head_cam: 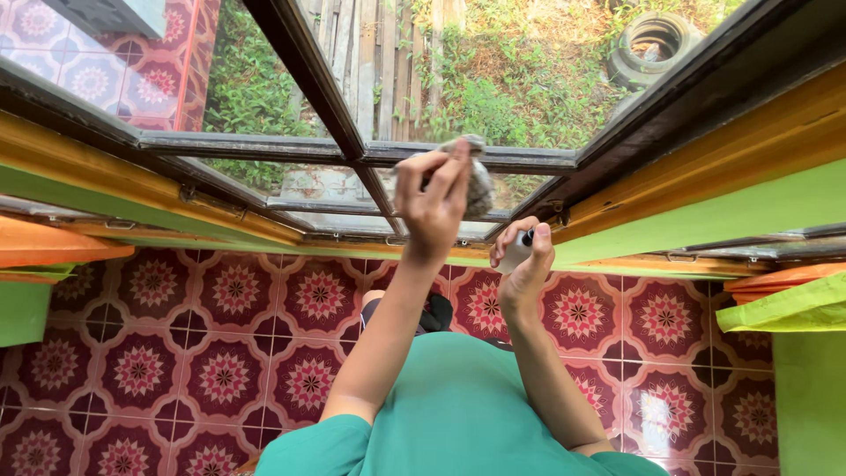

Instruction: The person cleans a multi-pane window using a spray bottle and a cloth. They repeatedly spray the glass and wipe the surface in sections, moving across the window frame.

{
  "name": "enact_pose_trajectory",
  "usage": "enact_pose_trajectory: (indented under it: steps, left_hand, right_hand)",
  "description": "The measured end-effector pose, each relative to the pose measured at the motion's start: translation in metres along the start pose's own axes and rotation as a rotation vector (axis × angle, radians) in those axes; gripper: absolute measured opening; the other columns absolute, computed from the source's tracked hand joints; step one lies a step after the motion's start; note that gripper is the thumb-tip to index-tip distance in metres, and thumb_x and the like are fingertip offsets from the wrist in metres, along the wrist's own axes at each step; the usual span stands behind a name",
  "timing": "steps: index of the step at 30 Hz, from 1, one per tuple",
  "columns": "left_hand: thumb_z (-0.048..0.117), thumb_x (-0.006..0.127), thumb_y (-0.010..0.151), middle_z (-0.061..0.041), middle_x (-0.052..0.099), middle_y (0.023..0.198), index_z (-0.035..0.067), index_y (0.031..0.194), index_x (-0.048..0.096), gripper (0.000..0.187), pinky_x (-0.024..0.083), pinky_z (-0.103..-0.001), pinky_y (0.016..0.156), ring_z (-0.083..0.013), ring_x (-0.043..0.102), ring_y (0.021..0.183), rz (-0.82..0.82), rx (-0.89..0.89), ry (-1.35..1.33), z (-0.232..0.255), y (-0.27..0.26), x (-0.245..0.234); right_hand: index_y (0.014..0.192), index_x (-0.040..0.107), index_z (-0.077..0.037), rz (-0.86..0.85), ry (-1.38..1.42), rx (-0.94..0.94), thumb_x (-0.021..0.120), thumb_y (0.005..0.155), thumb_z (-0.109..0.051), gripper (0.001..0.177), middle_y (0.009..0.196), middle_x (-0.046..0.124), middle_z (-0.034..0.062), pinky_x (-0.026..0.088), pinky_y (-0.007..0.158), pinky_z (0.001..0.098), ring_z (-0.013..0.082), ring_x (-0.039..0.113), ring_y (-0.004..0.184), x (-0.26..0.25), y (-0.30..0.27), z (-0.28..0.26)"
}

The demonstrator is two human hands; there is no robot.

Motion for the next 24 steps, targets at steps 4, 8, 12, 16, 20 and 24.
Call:
enact_pose_trajectory:
  steps: [4, 8, 12, 16, 20, 24]
  left_hand:
    - [0.003, 0.087, 0.087, -0.004, 0.061, 0.096, 0.009, 0.110, 0.078, 0.025, 0.054, -0.032, 0.072, -0.0171, 0.062, 0.086, -0.087, 0.018, -0.028, 0.016, 0.009, 0.003]
    - [0.004, 0.088, 0.086, -0.003, 0.061, 0.098, 0.010, 0.113, 0.076, 0.030, 0.056, -0.031, 0.074, -0.0164, 0.060, 0.088, -0.038, 0.058, -0.019, 0.007, 0.013, -0.002]
    - [0.005, 0.088, 0.086, -0.002, 0.060, 0.101, 0.012, 0.114, 0.075, 0.031, 0.054, -0.031, 0.076, -0.0157, 0.059, 0.092, 0.060, 0.007, 0.075, -0.018, 0.005, -0.022]
    - [0.003, 0.086, 0.091, -0.003, 0.061, 0.104, 0.009, 0.118, 0.073, 0.030, 0.057, -0.024, 0.072, -0.0144, 0.060, 0.091, 0.131, -0.067, 0.038, -0.040, 0.008, -0.029]
    - [0.002, 0.085, 0.092, -0.002, 0.059, 0.103, 0.009, 0.123, 0.073, 0.034, 0.052, -0.027, 0.072, -0.0131, 0.058, 0.089, 0.123, -0.108, 0.052, -0.030, 0.015, -0.034]
    - [0.005, 0.085, 0.091, -0.001, 0.057, 0.105, 0.015, 0.122, 0.072, 0.035, 0.054, -0.027, 0.076, -0.0144, 0.057, 0.093, 0.064, 0.008, -0.012, -0.007, 0.026, -0.018]
  right_hand:
    - [0.085, 0.048, -0.006, 0.008, -0.022, -0.065, 0.043, 0.105, -0.053, 0.051, 0.068, 0.046, 0.0061, 0.041, 0.054, 0.0313, 0.0156, 0.047, 0.060, -0.003, -0.001, -0.008]
    - [0.085, 0.047, -0.007, 0.014, -0.020, -0.076, 0.043, 0.105, -0.053, 0.051, 0.069, 0.047, 0.0060, 0.041, 0.055, 0.0314, 0.0157, 0.047, 0.060, -0.003, 0.001, -0.010]
    - [0.085, 0.047, -0.007, 0.012, -0.013, -0.062, 0.044, 0.105, -0.053, 0.050, 0.068, 0.046, 0.0056, 0.041, 0.055, 0.0313, 0.0156, 0.047, 0.060, -0.003, 0.001, -0.006]
    - [0.084, 0.047, -0.007, 0.007, -0.015, -0.038, 0.044, 0.104, -0.051, 0.049, 0.068, 0.047, 0.0056, 0.042, 0.055, 0.0317, 0.0159, 0.048, 0.060, 0.000, 0.000, -0.002]
    - [0.084, 0.047, -0.006, -0.001, -0.016, -0.029, 0.043, 0.105, -0.051, 0.049, 0.069, 0.047, 0.0057, 0.042, 0.056, 0.0320, 0.0159, 0.048, 0.061, 0.001, -0.005, 0.000]
    - [0.082, 0.047, -0.006, 0.018, -0.006, -0.013, 0.043, 0.104, -0.051, 0.050, 0.066, 0.046, 0.0063, 0.042, 0.054, 0.0321, 0.0169, 0.047, 0.058, -0.003, -0.006, -0.002]
Point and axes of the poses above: each hand's wrist, its own y-axis towards the middle knuckle, its own x-axis out of the palm, z = x × y, the point moved 8 cm from there along y, towards the middle knuckle
